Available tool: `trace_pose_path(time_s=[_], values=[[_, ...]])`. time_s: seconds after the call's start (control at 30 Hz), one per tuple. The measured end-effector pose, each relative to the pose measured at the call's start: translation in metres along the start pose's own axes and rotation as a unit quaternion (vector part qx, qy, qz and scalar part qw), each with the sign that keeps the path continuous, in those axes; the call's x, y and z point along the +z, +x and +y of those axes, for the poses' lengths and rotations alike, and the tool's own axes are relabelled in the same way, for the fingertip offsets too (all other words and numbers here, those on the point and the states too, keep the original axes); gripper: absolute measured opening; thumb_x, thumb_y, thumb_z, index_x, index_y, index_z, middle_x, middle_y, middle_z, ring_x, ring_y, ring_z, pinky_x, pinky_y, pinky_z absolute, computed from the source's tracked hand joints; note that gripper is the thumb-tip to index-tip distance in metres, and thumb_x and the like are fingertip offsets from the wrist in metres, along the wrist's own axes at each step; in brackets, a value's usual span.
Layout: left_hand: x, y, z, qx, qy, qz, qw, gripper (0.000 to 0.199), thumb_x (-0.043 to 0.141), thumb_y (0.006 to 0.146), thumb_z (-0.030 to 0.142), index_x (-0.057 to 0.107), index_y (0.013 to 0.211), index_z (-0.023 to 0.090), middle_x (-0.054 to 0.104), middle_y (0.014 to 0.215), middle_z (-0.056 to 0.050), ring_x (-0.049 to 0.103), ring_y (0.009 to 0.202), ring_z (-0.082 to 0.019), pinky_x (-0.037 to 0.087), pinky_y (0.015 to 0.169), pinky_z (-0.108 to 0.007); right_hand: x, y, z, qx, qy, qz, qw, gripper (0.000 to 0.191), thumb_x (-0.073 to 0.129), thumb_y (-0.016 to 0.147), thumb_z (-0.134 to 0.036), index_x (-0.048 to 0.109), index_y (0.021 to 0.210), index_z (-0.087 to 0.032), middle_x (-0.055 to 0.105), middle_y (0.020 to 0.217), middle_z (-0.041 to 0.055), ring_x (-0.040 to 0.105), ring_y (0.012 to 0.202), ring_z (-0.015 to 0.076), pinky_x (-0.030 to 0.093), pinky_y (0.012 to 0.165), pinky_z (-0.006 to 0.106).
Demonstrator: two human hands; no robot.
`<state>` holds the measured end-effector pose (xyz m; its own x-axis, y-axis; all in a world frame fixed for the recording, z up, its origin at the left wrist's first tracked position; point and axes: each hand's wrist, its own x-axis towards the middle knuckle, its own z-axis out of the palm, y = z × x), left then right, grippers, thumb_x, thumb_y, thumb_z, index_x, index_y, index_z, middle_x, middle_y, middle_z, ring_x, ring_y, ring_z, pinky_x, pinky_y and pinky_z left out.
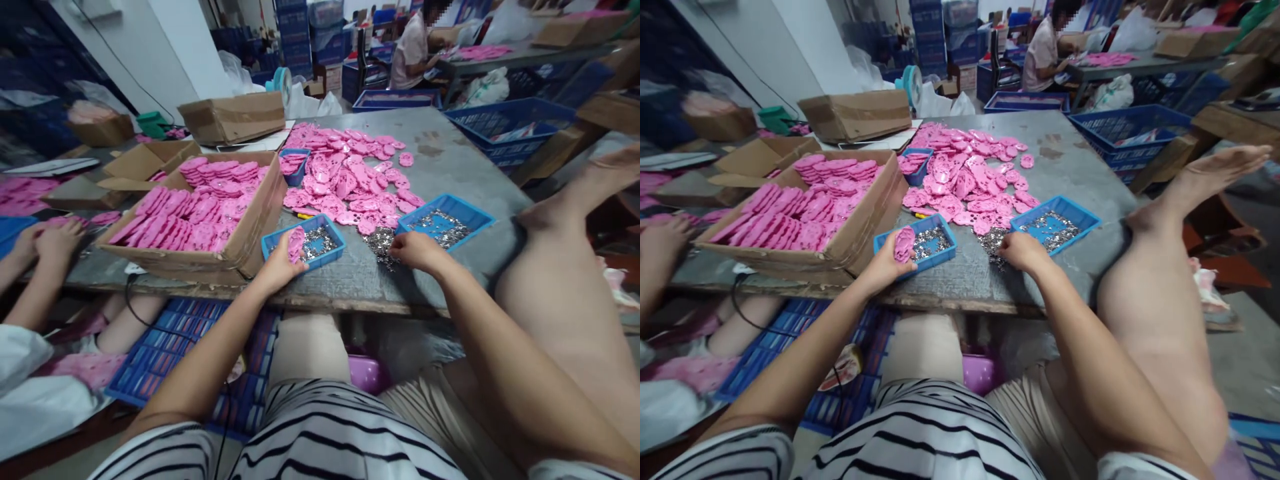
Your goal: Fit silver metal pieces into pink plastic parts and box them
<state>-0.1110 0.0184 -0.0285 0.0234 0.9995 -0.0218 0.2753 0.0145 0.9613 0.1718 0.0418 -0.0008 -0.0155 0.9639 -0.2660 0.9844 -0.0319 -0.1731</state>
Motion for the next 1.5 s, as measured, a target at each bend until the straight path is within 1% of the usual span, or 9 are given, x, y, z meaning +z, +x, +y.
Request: trace_pose_path(time_s=[0.2, 0.37, 0.47, 0.53, 0.63, 0.77, 0.87, 1.3, 1.5], values=[[-0.003, 0.0, 0.01, -0.038, -0.273, 0.012, 0.961, 0.05, 0.061, 0.075, 0.06, 0.05, 0.097, 0.017, 0.065, 0.071, -0.001, 0.063, 0.055, -0.013, 0.052, 0.054, -0.026, 0.008, -0.001, -0.009, -0.033, -0.048, -0.029, 0.998, 0.016, 0.058, 0.078, -0.022, 0.072, 0.085, -0.02, 0.073, 0.085, 0.009, 0.066, 0.078, 0.024, 0.041, 0.059, 0.029], [-0.001, 0.0, 0.016, -0.098, -0.319, 0.051, 0.941, 0.062, 0.036, 0.085, 0.071, 0.058, 0.099, 0.015, 0.067, 0.072, -0.008, 0.069, 0.067, -0.018, 0.054, 0.056, -0.027, 0.026, -0.008, -0.037, -0.189, 0.027, 0.146, 0.971, 0.026, 0.049, 0.086, -0.023, 0.069, 0.102, -0.018, 0.07, 0.105, 0.0136, 0.062, 0.096, 0.0266, 0.049, 0.079, 0.037], [0.002, -0.002, 0.019, -0.15, -0.312, 0.015, 0.938, 0.066, 0.03, 0.084, 0.074, 0.059, 0.101, 0.018, 0.068, 0.074, -0.008, 0.071, 0.072, -0.021, 0.055, 0.057, -0.028, 0.038, -0.011, -0.055, -0.33, 0.086, 0.216, 0.915, 0.029, 0.05, 0.087, -0.022, 0.066, 0.11, -0.017, 0.065, 0.116, 0.0154, 0.058, 0.106, 0.0283, 0.047, 0.092, 0.045], [0.01, -0.006, 0.021, -0.164, -0.314, -0.027, 0.935, 0.067, 0.031, 0.082, 0.076, 0.059, 0.1, 0.019, 0.068, 0.075, -0.009, 0.071, 0.072, -0.022, 0.055, 0.055, -0.029, 0.04, -0.013, -0.062, -0.359, 0.112, 0.225, 0.899, 0.029, 0.048, 0.088, -0.021, 0.065, 0.111, -0.018, 0.065, 0.116, 0.0148, 0.058, 0.106, 0.0282, 0.047, 0.092, 0.047], [0.032, -0.013, 0.024, -0.172, -0.321, -0.085, 0.927, 0.068, 0.033, 0.079, 0.078, 0.059, 0.1, 0.019, 0.068, 0.077, -0.009, 0.07, 0.07, -0.021, 0.055, 0.054, -0.029, 0.033, -0.015, -0.064, -0.326, 0.115, 0.201, 0.917, 0.028, 0.045, 0.089, -0.019, 0.066, 0.108, -0.018, 0.067, 0.11, 0.0125, 0.059, 0.104, 0.0259, 0.047, 0.092, 0.041], [0.067, -0.022, 0.027, -0.192, -0.34, -0.153, 0.908, 0.072, 0.028, 0.081, 0.078, 0.059, 0.105, 0.018, 0.069, 0.08, -0.008, 0.07, 0.07, -0.019, 0.055, 0.058, -0.028, 0.017, -0.019, -0.057, -0.22, 0.032, 0.091, 0.971, 0.028, 0.046, 0.086, -0.014, 0.067, 0.104, -0.018, 0.07, 0.104, 0.0106, 0.064, 0.095, 0.0229, 0.048, 0.08, 0.03], [0.083, -0.025, 0.028, -0.203, -0.356, -0.171, 0.896, 0.072, 0.024, 0.084, 0.075, 0.059, 0.107, 0.017, 0.069, 0.079, -0.009, 0.07, 0.069, -0.019, 0.056, 0.058, -0.028, 0.01, -0.022, -0.051, -0.178, -0.056, 0.023, 0.982, 0.025, 0.048, 0.084, -0.013, 0.069, 0.095, -0.017, 0.071, 0.102, 0.0116, 0.066, 0.093, 0.0241, 0.046, 0.073, 0.029], [0.058, -0.029, 0.027, -0.104, -0.388, -0.03, 0.915, 0.059, 0.03, 0.089, 0.067, 0.056, 0.096, 0.015, 0.068, 0.073, -0.007, 0.069, 0.065, -0.018, 0.055, 0.051, -0.025, 0.021, -0.017, -0.073, -0.182, -0.145, -0.069, 0.97, 0.029, 0.047, 0.085, -0.015, 0.072, 0.101, -0.014, 0.073, 0.102, 0.0191, 0.067, 0.101, 0.0283, 0.05, 0.078, 0.032], [0.064, -0.054, 0.015, 0.031, -0.375, 0.054, 0.925, 0.058, 0.051, 0.077, 0.071, 0.056, 0.089, 0.015, 0.069, 0.075, -0.006, 0.066, 0.057, -0.015, 0.052, 0.046, -0.023, 0.023, -0.011, -0.065, -0.189, -0.131, -0.069, 0.971, 0.029, 0.049, 0.084, -0.018, 0.07, 0.104, -0.017, 0.072, 0.106, 0.0147, 0.067, 0.099, 0.0289, 0.049, 0.074, 0.033]])
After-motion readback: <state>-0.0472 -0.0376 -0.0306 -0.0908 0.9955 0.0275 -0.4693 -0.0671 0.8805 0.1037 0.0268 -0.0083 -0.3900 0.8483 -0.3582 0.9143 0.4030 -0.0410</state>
